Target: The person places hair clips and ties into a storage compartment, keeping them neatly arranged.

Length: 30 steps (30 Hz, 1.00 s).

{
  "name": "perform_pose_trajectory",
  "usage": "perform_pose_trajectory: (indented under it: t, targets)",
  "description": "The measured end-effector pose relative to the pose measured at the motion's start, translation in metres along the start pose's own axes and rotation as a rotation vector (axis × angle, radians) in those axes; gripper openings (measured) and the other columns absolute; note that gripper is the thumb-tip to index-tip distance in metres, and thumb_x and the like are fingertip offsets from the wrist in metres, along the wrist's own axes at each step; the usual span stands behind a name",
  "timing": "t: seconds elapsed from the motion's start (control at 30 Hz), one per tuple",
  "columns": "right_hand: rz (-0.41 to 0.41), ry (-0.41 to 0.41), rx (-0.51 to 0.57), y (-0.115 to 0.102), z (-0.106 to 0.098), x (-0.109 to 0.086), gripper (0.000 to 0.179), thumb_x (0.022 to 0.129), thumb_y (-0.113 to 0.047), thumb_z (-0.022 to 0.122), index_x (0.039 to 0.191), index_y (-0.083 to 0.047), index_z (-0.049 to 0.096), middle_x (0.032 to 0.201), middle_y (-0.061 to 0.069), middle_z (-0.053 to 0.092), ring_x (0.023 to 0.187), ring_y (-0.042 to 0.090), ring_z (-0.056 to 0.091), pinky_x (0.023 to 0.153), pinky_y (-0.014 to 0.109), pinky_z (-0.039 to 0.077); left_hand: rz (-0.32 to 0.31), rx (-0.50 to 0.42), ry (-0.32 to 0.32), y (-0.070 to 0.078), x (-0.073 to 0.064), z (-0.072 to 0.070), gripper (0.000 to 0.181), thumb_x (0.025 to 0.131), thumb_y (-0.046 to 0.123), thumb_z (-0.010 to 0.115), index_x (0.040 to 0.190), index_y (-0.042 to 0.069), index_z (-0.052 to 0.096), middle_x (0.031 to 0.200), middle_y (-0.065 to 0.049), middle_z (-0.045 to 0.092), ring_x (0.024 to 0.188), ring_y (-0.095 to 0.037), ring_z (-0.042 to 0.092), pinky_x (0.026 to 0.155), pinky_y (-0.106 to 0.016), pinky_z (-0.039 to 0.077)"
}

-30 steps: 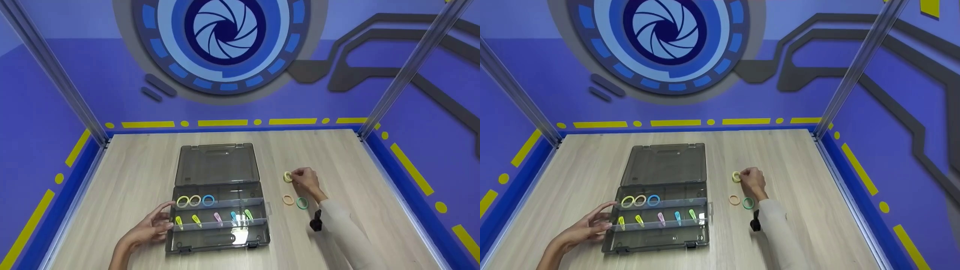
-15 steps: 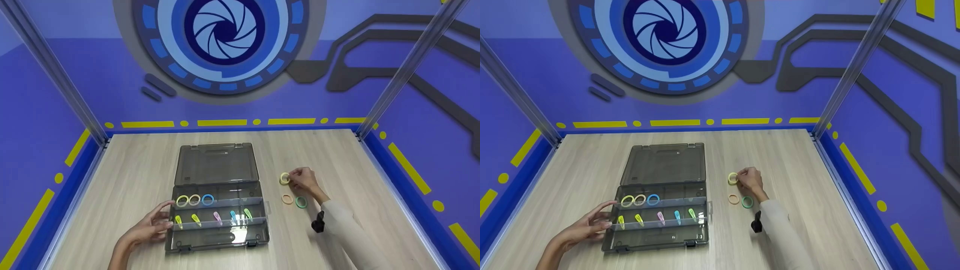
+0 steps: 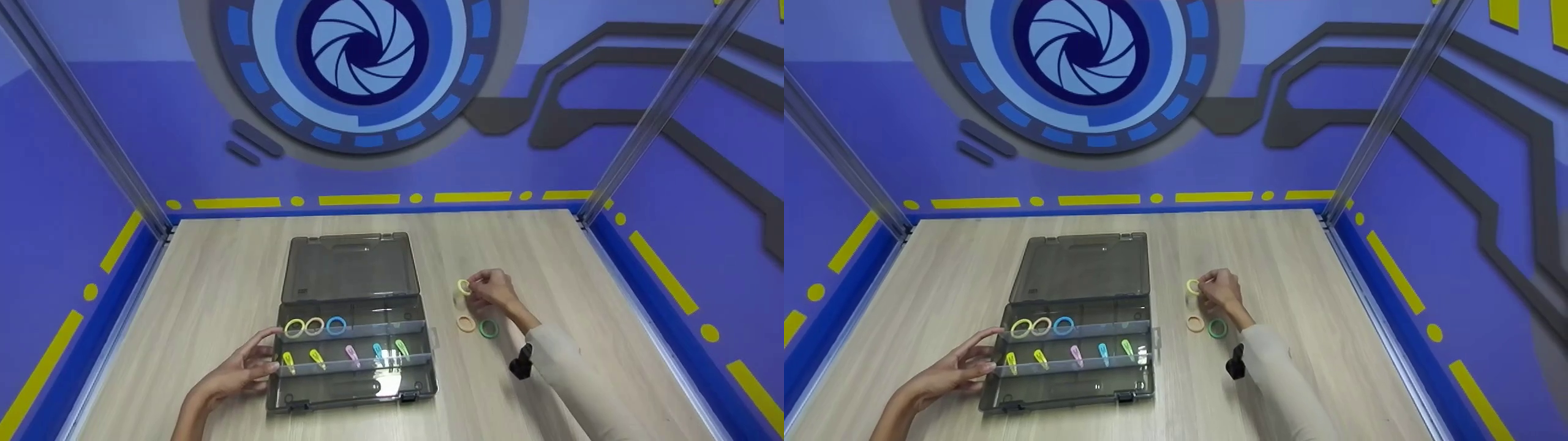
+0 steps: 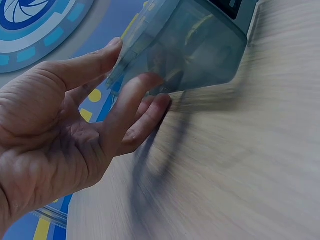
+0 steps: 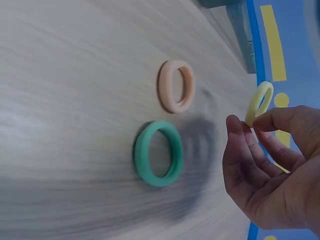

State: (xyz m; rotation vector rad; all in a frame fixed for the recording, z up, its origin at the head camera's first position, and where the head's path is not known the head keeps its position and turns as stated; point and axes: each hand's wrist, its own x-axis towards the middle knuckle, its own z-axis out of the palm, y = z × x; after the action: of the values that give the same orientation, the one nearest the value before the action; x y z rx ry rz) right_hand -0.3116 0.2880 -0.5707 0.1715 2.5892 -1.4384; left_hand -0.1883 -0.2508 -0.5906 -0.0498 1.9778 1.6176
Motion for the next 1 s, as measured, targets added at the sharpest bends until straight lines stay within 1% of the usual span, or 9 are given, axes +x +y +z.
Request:
perform_pose_trajectory:
  t: [0.07,0.17,0.27,0.4,0.53,0.77,0.87,1.0]
  targets:
    - [-0.004,-0.022,0.012,-0.005,0.000,-0.002,0.019,0.095,-0.007,0.062,0.106,0.007,0.070,0.087,0.017,0.074,0.073,0.026,0.076,0.065,0.038,0.062,-0.007,0.007,0.006,0.000,-0.001,0.000,0.082,0.097,0.028,0.072,0.162,0.020,0.023,0.146,-0.026,0.037,0.104,-0.020,0.057,0.077,-0.031,0.058]
    - [-0.001,-0.033,0.033,-0.014,0.002,-0.004,0.018,0.096,-0.006,0.062,0.106,0.007,0.070,0.087,0.013,0.073,0.073,0.021,0.075,0.065,0.032,0.062,-0.004,0.010,0.005,-0.001,-0.002,0.000,0.081,0.098,0.029,0.071,0.162,0.021,0.023,0.149,-0.028,0.035,0.107,-0.022,0.057,0.078,-0.033,0.057]
    - [-0.016,-0.046,0.043,-0.020,0.004,-0.005,0.018,0.096,-0.005,0.062,0.106,0.008,0.070,0.086,0.012,0.073,0.073,0.017,0.074,0.064,0.027,0.061,-0.005,0.010,0.006,-0.001,-0.002,0.000,0.081,0.098,0.030,0.071,0.162,0.021,0.023,0.149,-0.028,0.035,0.109,-0.023,0.057,0.079,-0.034,0.058]
    - [-0.023,-0.075,0.061,-0.027,0.007,-0.006,0.019,0.097,-0.004,0.060,0.106,0.010,0.069,0.086,0.013,0.074,0.075,0.019,0.076,0.063,0.026,0.060,-0.014,0.015,0.012,0.000,-0.001,0.001,0.082,0.097,0.031,0.072,0.162,0.021,0.023,0.148,-0.027,0.037,0.109,-0.023,0.058,0.079,-0.033,0.058]
    - [-0.031,-0.103,0.089,-0.035,0.012,-0.008,0.018,0.097,-0.002,0.060,0.108,0.010,0.067,0.088,0.015,0.074,0.075,0.022,0.076,0.063,0.027,0.061,-0.010,0.019,0.009,0.000,-0.001,0.001,0.081,0.098,0.031,0.071,0.162,0.021,0.023,0.149,-0.027,0.036,0.107,-0.022,0.057,0.078,-0.032,0.057]
    - [-0.083,-0.146,0.101,-0.051,0.027,-0.011,0.017,0.096,-0.004,0.064,0.107,0.008,0.068,0.094,0.022,0.075,0.071,0.022,0.076,0.063,0.033,0.062,-0.011,0.019,0.017,-0.001,-0.002,0.001,0.081,0.097,0.030,0.072,0.162,0.023,0.024,0.146,-0.025,0.035,0.104,-0.020,0.057,0.077,-0.031,0.057]
    - [-0.105,-0.161,0.103,-0.058,0.036,-0.013,0.016,0.097,-0.005,0.064,0.106,0.008,0.070,0.096,0.024,0.076,0.070,0.022,0.076,0.060,0.029,0.060,0.000,0.014,0.007,-0.001,-0.002,0.001,0.081,0.098,0.029,0.071,0.162,0.022,0.023,0.147,-0.026,0.035,0.105,-0.020,0.057,0.077,-0.032,0.057]
    - [-0.126,-0.181,0.105,-0.069,0.048,-0.016,0.016,0.097,-0.006,0.065,0.105,0.007,0.071,0.096,0.024,0.076,0.065,0.014,0.073,0.055,0.024,0.057,0.007,0.007,-0.003,-0.001,-0.002,0.001,0.080,0.098,0.028,0.070,0.162,0.021,0.023,0.148,-0.029,0.035,0.106,-0.021,0.057,0.078,-0.032,0.057]
